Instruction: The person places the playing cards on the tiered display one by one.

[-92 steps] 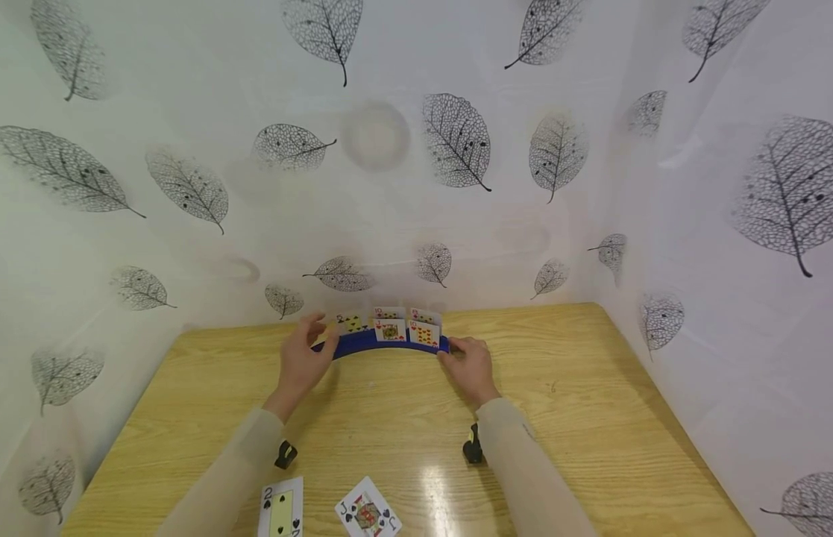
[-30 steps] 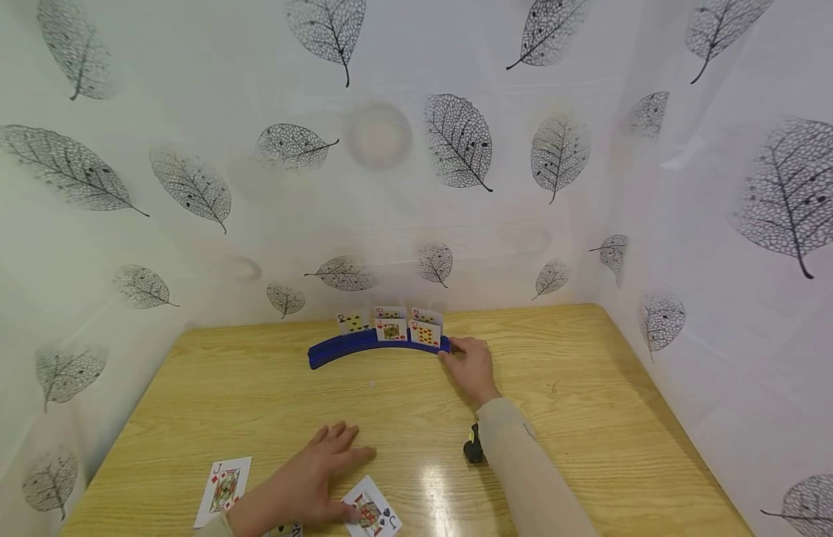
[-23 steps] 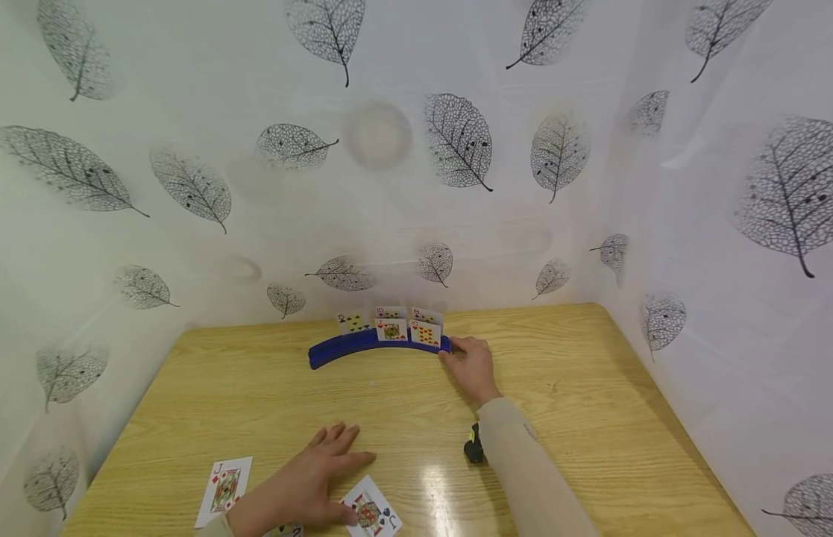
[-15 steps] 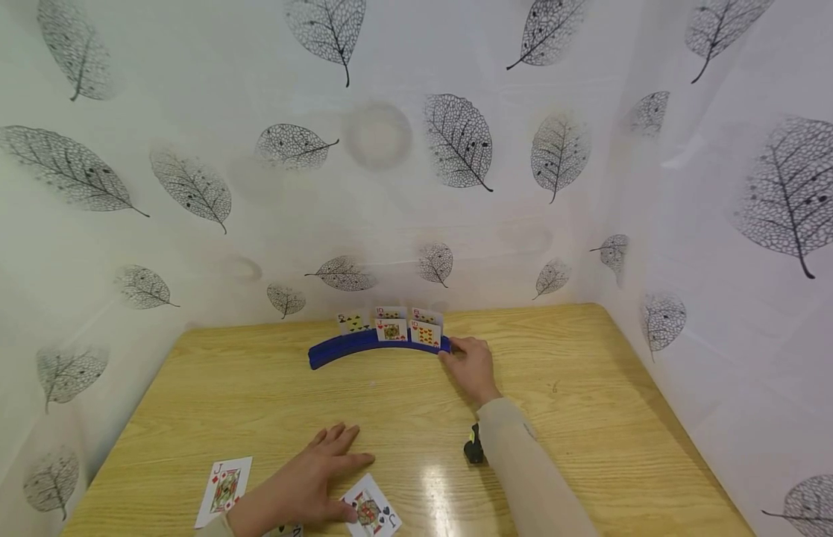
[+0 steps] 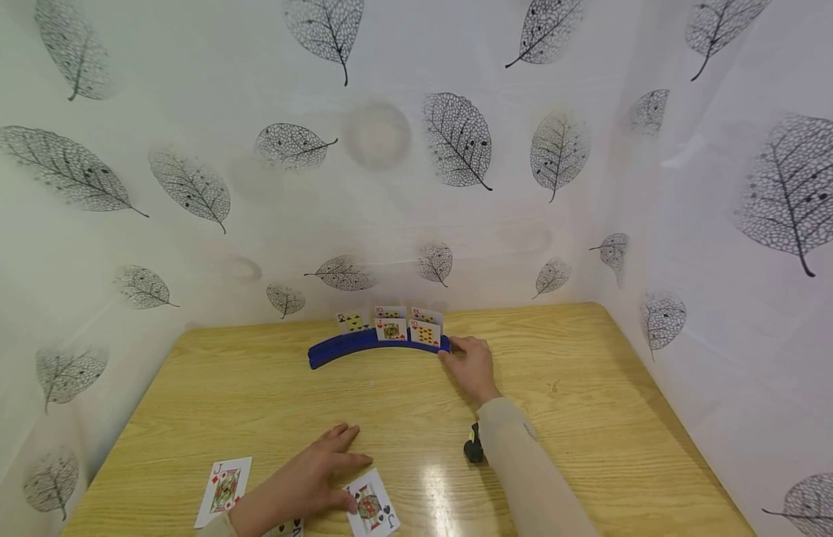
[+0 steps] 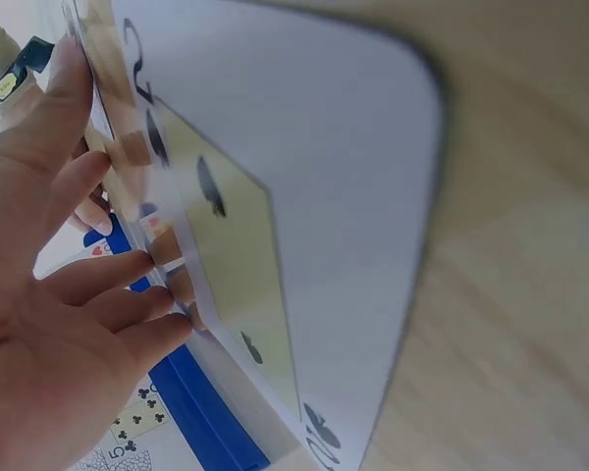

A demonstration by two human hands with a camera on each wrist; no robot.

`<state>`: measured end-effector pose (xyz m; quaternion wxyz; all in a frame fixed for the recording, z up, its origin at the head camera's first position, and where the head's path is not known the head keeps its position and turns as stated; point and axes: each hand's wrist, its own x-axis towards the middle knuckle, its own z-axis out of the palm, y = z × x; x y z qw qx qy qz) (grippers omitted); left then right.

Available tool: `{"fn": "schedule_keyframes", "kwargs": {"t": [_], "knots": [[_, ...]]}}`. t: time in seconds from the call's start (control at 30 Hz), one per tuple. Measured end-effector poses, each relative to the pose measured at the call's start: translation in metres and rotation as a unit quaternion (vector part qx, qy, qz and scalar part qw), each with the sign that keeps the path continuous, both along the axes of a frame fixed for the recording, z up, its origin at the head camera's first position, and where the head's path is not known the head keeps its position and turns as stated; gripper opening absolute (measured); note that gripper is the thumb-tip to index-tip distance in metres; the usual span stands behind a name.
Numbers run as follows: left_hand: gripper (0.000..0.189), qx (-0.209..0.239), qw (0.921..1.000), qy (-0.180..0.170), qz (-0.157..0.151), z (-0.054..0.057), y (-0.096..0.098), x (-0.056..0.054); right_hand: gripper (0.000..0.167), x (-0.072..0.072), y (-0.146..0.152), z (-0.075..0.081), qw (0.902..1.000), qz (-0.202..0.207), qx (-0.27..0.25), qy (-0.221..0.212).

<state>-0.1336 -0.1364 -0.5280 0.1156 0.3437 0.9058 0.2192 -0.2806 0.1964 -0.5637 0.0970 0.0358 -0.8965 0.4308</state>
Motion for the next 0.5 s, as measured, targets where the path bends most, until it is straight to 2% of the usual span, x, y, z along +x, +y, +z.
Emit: {"fn": "schedule_keyframes", "kwargs": {"t": [0.27, 0.5], "knots": [[0.06, 0.008, 0.9999, 0.003, 0.011, 0.0001, 0.0, 0.0003, 0.043, 0.0009, -0.0007, 0.0011, 1.0, 0.001, -0.001, -0.002], [0.084, 0.0, 1.0, -0.007, 0.002, 0.0003, -0.0001, 0.0027, 0.043, 0.0011, -0.0008, 0.002, 1.0, 0.0, -0.003, -0.007]]}}
